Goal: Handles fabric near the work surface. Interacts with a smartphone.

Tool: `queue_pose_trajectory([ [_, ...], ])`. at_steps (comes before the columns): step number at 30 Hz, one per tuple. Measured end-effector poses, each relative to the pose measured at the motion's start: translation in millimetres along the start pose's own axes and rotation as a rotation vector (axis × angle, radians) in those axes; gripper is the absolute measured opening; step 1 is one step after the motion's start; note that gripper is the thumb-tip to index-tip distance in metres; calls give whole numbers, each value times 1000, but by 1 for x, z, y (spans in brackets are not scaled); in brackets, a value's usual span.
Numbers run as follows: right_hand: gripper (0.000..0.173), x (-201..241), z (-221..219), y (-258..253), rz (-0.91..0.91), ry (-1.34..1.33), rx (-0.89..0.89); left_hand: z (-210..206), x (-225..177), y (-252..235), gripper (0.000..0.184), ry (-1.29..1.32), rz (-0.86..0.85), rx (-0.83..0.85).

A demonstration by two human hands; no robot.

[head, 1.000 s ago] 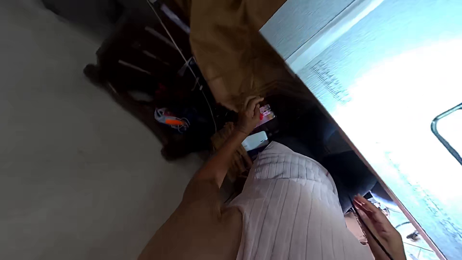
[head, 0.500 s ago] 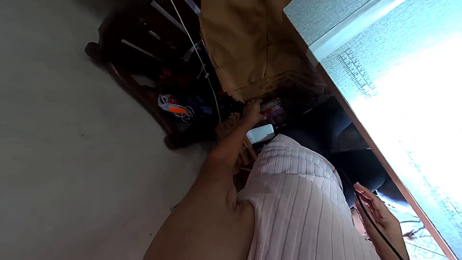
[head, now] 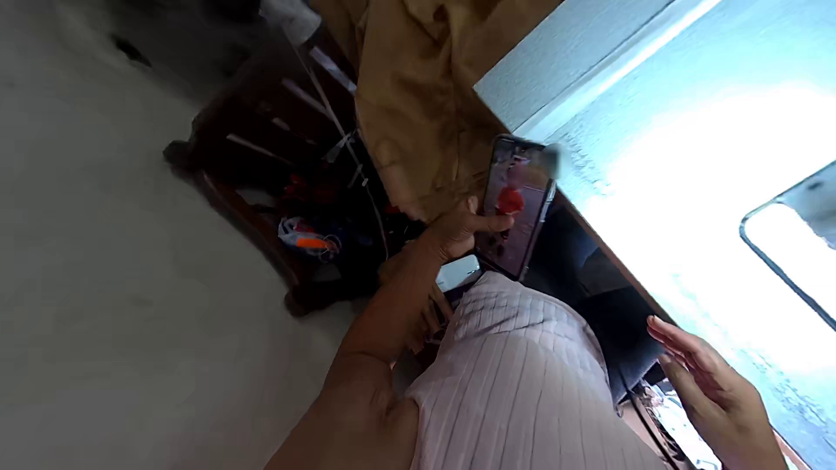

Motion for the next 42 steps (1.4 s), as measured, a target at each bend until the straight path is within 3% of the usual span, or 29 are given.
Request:
queue_pose_trajectory([
  [3, 31, 23, -1, -17, 159, 33, -143, -78, -12, -11, 23, 66, 3, 226],
  [6, 25, 39, -4, -25, 276, 137, -332, -142, -9, -27, 16, 19, 76, 268],
  [8, 24, 42, -6, -24, 325, 216, -408, -165, -4, -38, 26, -7, 136, 337],
  [10, 24, 40, -9, -20, 347, 275, -462, -179, 1, -49, 48, 6, 181, 439],
  [13, 26, 33, -13, -20, 374, 377, -511, -186, 7, -61, 67, 64, 248, 568],
  [18, 31, 20, -18, -28, 423, 533, -554, -181, 19, -73, 79, 49, 310, 674],
  [28, 34, 14, -27, -56, 493, 584, -526, -178, 23, -77, 74, 102, 324, 722],
  [33, 41, 18, -16, -69, 365, 675, -590, -178, 23, -77, 75, 105, 327, 738],
  [42, 40, 18, -21, -43, 330, 551, -710, -177, 23, -75, 73, 102, 337, 699],
])
Point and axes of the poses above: each hand's wrist, its own y-axis away from the middle knuckle, its own z-axis out of the back of the hand, x = y × z, the point moved 1 cm from there along -y, towards the middle knuckle, and after that the axes turned 15 degrees about -x, right-handed, at the moved point
